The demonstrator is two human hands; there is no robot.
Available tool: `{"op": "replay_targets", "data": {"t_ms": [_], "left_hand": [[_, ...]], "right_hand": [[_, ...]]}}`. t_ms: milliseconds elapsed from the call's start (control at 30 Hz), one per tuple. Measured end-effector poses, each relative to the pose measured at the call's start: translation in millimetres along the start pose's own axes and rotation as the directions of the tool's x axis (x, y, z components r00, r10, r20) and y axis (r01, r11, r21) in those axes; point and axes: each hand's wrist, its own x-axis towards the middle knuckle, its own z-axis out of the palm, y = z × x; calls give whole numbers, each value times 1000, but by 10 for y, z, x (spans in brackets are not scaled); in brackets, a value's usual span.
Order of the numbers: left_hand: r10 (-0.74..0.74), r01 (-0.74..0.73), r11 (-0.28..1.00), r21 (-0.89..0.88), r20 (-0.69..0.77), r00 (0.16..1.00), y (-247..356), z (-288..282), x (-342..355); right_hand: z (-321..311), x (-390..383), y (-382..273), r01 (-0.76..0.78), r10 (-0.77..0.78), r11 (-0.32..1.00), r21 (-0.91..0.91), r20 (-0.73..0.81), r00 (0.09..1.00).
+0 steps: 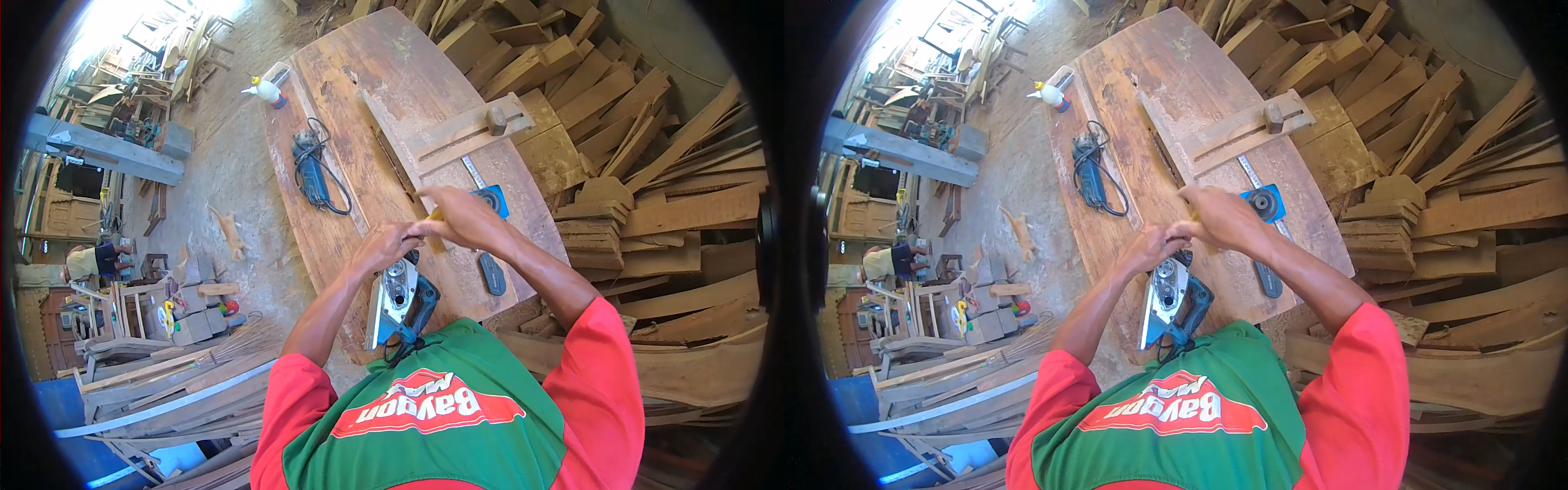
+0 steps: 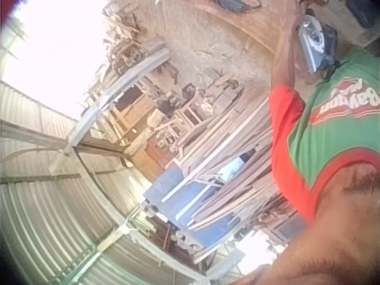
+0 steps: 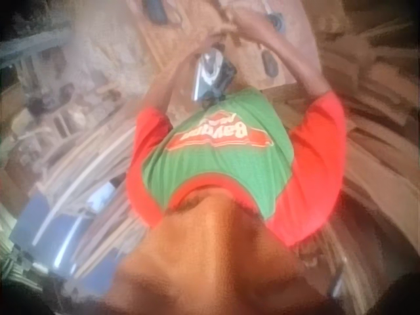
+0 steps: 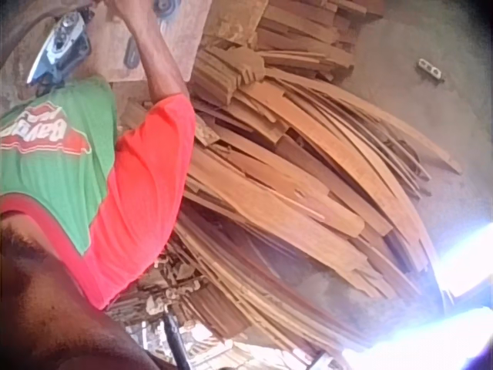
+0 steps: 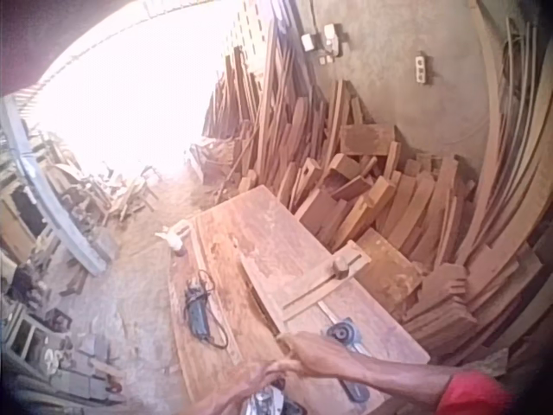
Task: The person holds a power wood planer and uses a screwdriver to tighten several screws on its metal baseplate while standing at a workbench in a woodshop.
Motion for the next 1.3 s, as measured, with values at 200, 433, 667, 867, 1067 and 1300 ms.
{"op": "replay_targets", "data": {"t_ms": [200,433,667,867,1067,1300], "left_hand": [[-133,129,990,57,74,988,30,-57,9],[-62,62,998,-5,-24,998,-8,-10,-49],[-79,80,997,-2,53,995,0,-53,20],[-104,105,993,46,-24,994,29,-44,-41],[-65,69,996,-48,77,995,-113,2,-5],[-122,121,990,68,16,992,-39,-24,-23]], "right_hand": [[-11,66,38,-71,83,995,-65,199,977],[-28,8,48,-65,67,996,-55,39,997],[70,26,164,124,-134,985,124,76,988],[-103,86,-166,-176,186,981,-85,133,973],[-30,38,226,238,-255,962,136,125,959],[-138,53,-181,-287,303,952,-105,207,930]]}}
